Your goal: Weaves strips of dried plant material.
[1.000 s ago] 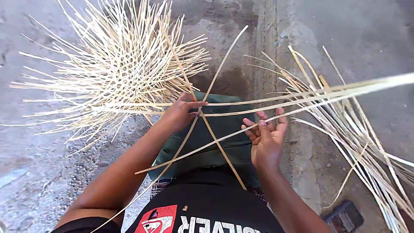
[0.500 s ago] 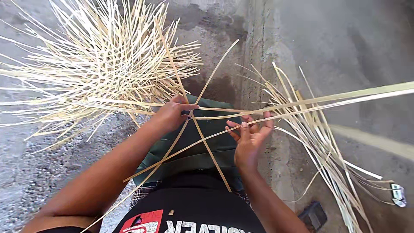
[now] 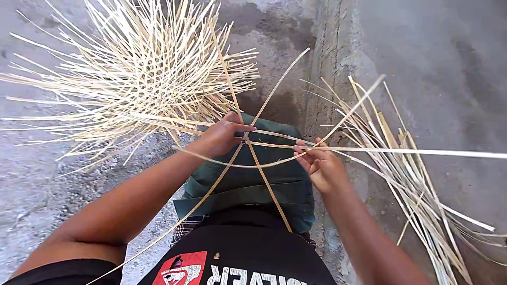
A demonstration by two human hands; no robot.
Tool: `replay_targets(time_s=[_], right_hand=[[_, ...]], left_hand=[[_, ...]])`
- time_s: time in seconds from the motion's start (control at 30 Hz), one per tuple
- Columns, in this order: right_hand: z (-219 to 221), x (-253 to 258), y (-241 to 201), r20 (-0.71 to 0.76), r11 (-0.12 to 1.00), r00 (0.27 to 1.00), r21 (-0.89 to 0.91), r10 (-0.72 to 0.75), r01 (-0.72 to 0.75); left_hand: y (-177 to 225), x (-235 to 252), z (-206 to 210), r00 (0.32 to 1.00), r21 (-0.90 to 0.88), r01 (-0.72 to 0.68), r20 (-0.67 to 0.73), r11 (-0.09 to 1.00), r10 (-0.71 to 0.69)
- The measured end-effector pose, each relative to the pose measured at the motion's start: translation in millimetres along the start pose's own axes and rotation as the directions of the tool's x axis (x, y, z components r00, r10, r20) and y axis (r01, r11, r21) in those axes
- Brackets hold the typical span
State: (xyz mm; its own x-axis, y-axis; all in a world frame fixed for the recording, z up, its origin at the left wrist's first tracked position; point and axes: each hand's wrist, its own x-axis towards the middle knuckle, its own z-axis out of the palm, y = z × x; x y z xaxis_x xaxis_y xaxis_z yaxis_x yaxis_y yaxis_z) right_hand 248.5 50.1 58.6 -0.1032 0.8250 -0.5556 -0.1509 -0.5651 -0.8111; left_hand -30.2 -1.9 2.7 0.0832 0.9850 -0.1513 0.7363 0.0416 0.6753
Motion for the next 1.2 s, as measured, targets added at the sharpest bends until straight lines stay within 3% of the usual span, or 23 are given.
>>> replay_targets(time_s=[0.17, 0.33, 0.53, 0.67, 0.8, 0.97, 1.2], right_hand=[[32.5, -33.8, 33.0, 0.112, 0.998, 0.992, -0.035, 0.050, -0.047], [24.6, -34.2, 39.0, 0.100, 0.991, 0.986, -0.003, 0.133, -0.134], [52.3, -46.2, 53.2, 0.288, 0.958, 0.914, -0.112, 0.285, -0.263], [75.7, -39.7, 66.0, 0.315, 0.944, 0.891, -0.142, 0.327, -0.296], [69.7, -42.5, 77.4, 0.378, 0.949, 0.879, -0.225, 0.292, -0.219], [52.3, -42.4, 100.3, 0.399, 0.973, 0.910, -0.231, 0.111, -0.018], [51.3, -35.1, 109.2, 0.415, 0.982, 0.909, -0.184, 0.042, 0.039]], left_hand=[[1.4, 2.7, 0.4, 1.000, 0.016, 0.016, -0.001, 1.000, -0.016], [-0.3, 3.7, 1.6, 1.000, 0.011, -0.004, -0.001, 1.000, 0.004], [0.7, 4.6, 2.9, 1.000, 0.018, 0.007, -0.004, 1.000, -0.007], [2.7, 4.4, 6.1, 0.999, -0.012, 0.013, -0.030, 1.000, -0.013], [3.3, -1.8, 6.7, 0.998, -0.008, 0.034, -0.059, 0.999, -0.034], [4.7, -1.4, 5.1, 0.996, -0.022, 0.043, -0.072, 0.999, -0.044], [-5.2, 9.2, 0.9, 0.999, -0.066, 0.031, 0.029, 0.997, -0.029]])
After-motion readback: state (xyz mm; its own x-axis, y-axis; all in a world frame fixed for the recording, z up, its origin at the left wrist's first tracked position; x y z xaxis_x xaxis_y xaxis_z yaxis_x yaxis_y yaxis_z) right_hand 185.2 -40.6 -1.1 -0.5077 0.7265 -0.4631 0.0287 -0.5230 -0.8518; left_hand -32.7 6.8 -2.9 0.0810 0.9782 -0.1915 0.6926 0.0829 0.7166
